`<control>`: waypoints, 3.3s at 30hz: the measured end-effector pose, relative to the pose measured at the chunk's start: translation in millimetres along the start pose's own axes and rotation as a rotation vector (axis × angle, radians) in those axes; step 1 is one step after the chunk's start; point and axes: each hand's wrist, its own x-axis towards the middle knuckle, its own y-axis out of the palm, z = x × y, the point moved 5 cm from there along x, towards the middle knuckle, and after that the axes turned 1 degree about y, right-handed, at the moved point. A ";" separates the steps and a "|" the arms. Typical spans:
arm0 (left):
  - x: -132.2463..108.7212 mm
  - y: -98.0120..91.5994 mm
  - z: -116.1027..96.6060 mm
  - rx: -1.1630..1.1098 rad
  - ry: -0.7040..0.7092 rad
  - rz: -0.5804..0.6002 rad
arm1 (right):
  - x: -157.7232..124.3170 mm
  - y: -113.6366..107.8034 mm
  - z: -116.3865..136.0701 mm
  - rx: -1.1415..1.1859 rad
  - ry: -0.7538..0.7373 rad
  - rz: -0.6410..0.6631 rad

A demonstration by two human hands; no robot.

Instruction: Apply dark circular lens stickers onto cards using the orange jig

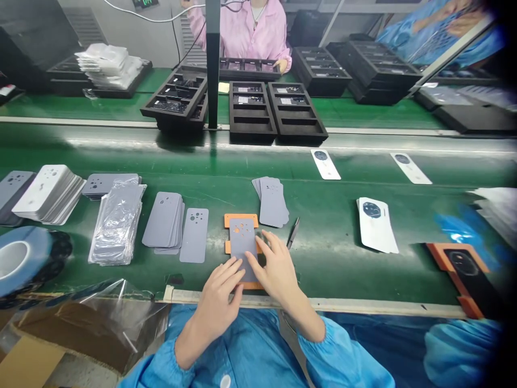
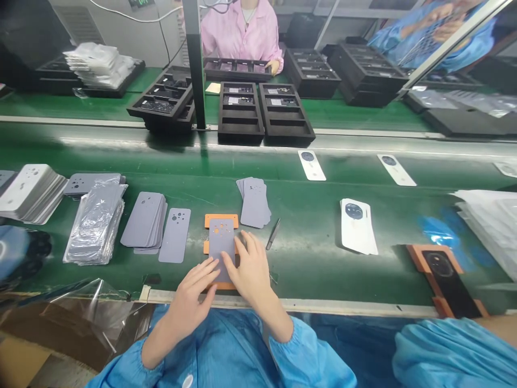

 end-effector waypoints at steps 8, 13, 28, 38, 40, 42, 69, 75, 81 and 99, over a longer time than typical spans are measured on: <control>11.7 -18.2 12.6 -0.395 -0.334 -0.137 | -12.3 -11.0 14.6 0.369 0.156 0.037; 8.1 -20.0 32.2 -0.782 -0.616 -0.176 | -19.0 -12.8 48.2 0.558 0.030 0.264; 1.1 -19.7 58.1 -1.051 -0.681 -0.312 | 3.9 5.8 31.8 0.384 0.187 0.336; -15.7 -56.9 80.4 -0.829 -0.628 -0.436 | 180.8 40.4 -6.3 0.591 0.438 0.285; -25.0 -60.2 83.1 -0.790 -0.655 -0.432 | 221.9 47.7 -16.0 0.531 0.472 0.246; -33.7 -62.4 84.1 -0.754 -0.684 -0.422 | 252.6 54.9 -22.8 0.464 0.514 0.230; -87.4 -120.7 50.8 -0.066 -0.475 -0.579 | 48.1 60.9 161.3 0.278 -0.550 0.784; -182.4 -193.4 97.6 0.345 -0.999 -1.122 | 23.0 86.0 198.3 0.310 -0.621 0.919; -190.9 -171.5 125.8 -0.333 -1.000 -1.107 | 18.5 101.9 227.7 0.395 -0.597 0.978; -122.3 -133.8 93.2 -0.308 -0.829 -0.878 | 27.8 156.4 213.3 1.120 0.226 1.298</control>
